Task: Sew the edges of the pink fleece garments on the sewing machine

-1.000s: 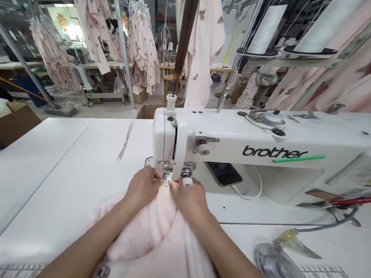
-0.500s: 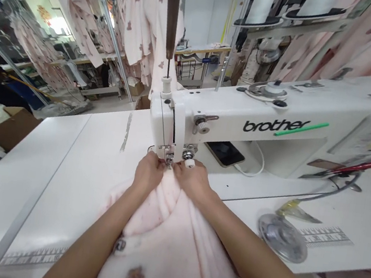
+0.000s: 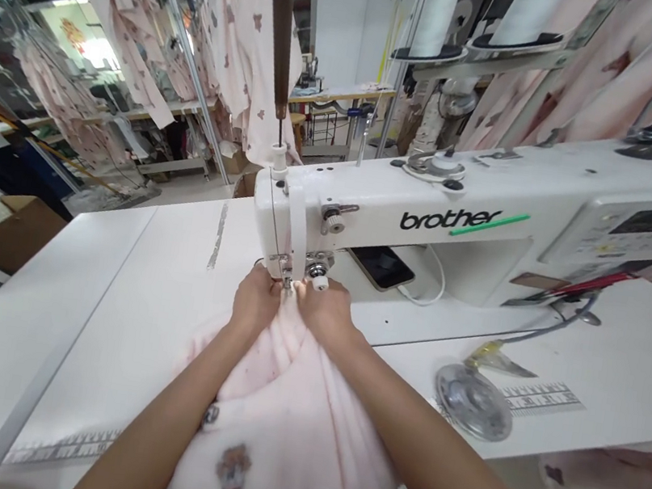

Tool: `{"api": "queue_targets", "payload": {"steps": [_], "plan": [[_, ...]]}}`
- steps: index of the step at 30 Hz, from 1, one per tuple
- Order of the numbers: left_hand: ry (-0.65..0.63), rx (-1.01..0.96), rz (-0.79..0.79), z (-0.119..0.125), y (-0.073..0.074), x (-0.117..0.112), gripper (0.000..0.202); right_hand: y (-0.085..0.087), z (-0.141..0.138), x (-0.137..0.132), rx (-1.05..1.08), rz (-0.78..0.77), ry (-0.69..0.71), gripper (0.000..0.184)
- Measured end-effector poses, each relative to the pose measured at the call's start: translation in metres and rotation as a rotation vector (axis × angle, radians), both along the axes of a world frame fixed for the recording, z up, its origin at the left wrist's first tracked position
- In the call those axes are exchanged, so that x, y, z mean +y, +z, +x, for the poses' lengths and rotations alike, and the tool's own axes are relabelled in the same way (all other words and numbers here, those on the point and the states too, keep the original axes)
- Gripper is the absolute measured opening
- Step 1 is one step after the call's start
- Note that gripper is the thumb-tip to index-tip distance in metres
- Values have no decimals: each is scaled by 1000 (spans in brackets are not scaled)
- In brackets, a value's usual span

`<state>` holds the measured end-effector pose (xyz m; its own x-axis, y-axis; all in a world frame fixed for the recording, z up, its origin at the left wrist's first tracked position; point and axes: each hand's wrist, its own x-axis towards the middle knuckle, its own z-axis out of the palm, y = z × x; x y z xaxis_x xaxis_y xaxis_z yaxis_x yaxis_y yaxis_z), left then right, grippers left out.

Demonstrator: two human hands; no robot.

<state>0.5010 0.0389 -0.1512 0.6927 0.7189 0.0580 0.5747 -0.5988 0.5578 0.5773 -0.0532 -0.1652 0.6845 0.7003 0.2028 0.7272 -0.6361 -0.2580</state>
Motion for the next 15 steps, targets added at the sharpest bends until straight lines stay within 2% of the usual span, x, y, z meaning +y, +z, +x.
{"api": "queue_targets", "payload": {"steps": [5, 8, 11, 15], "plan": [[-48, -52, -28, -3, 0, 2, 21, 6, -1, -3, 70, 55, 9, 21], [-85, -71, -50, -7, 0, 6, 21, 13, 2, -16, 139, 117, 86, 20], [-112, -83, -74, -11, 1, 8, 22, 17, 8, -30, 213, 193, 181, 29], [-124, -98, -98, -12, 2, 9, 23, 17, 14, -34, 276, 257, 199, 34]]}}
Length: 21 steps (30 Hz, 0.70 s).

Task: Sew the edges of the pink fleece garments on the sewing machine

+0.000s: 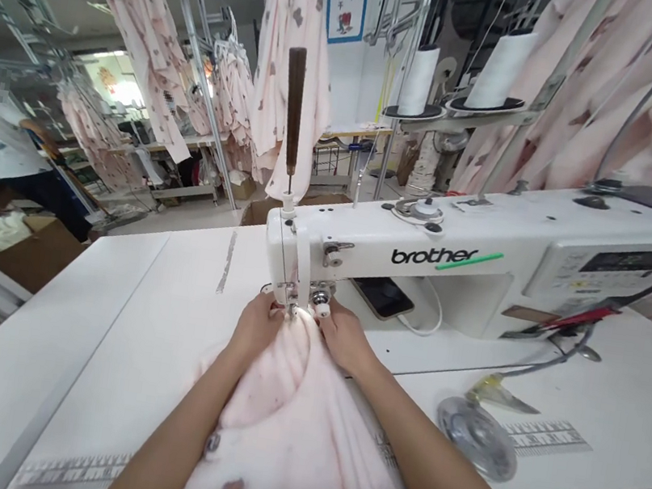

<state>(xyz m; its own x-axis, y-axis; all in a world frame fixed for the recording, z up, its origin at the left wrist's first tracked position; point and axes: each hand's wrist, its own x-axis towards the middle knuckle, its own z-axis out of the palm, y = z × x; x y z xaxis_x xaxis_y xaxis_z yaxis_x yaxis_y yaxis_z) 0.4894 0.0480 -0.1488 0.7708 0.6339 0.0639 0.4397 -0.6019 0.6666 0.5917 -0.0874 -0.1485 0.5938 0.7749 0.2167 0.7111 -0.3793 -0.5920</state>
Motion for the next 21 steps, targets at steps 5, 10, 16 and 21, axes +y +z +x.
{"api": "queue_targets", "payload": {"steps": [5, 10, 16, 21], "plan": [[-6, -3, -15, -1, 0, 0, 20, -1, 0, 5, 68, 9, -4, 30], [6, 4, -25, -2, 0, -1, 14, 1, -1, 4, 97, 8, -13, 28], [9, 5, -36, -3, 0, -1, 11, 4, -3, 4, 105, 9, -15, 25], [-9, 4, -39, -3, 0, -1, 12, 5, 0, 1, 125, 37, 41, 24]]}}
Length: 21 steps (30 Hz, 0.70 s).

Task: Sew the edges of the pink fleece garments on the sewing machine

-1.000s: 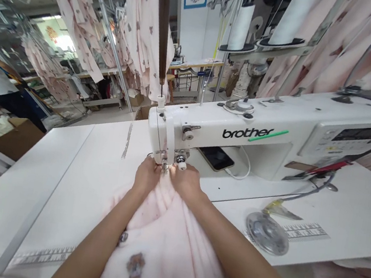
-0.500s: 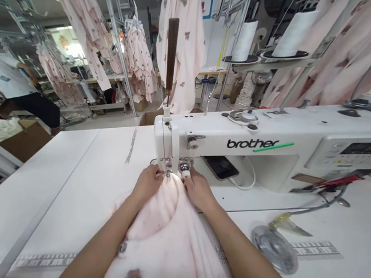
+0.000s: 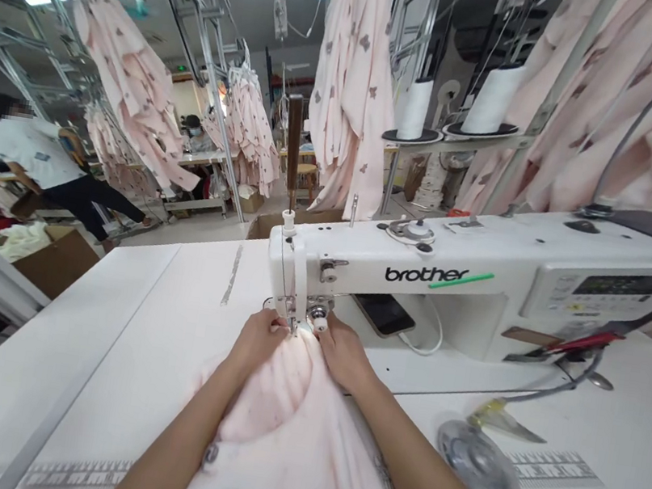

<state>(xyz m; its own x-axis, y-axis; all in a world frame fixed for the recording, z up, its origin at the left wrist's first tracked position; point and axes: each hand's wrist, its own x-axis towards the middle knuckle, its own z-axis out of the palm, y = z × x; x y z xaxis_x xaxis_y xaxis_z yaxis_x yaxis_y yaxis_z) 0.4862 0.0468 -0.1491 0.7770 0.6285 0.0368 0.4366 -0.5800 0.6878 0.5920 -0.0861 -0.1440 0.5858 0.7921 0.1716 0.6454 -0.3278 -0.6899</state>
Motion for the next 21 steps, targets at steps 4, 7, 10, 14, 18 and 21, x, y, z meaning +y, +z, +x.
{"api": "queue_targets", "payload": {"steps": [4, 7, 10, 14, 18, 21], "plan": [[-2, -8, 18, 0, -1, 0, 13, -3, 1, -2, 34, 19, 51, 15], [5, -6, 33, -2, 1, -4, 15, -7, -1, 1, 14, 33, 49, 10], [15, 12, 18, -2, 8, -10, 13, -11, -1, 5, -15, 56, 61, 4], [16, 65, -86, -7, 27, -17, 3, -12, 1, 7, -23, 64, 111, 4], [-52, 111, -319, -46, 48, -29, 19, -7, -18, -9, 46, 71, 255, 4], [-93, 54, -578, -106, 56, -48, 19, 11, -63, -25, 280, 209, 403, 11]]}}
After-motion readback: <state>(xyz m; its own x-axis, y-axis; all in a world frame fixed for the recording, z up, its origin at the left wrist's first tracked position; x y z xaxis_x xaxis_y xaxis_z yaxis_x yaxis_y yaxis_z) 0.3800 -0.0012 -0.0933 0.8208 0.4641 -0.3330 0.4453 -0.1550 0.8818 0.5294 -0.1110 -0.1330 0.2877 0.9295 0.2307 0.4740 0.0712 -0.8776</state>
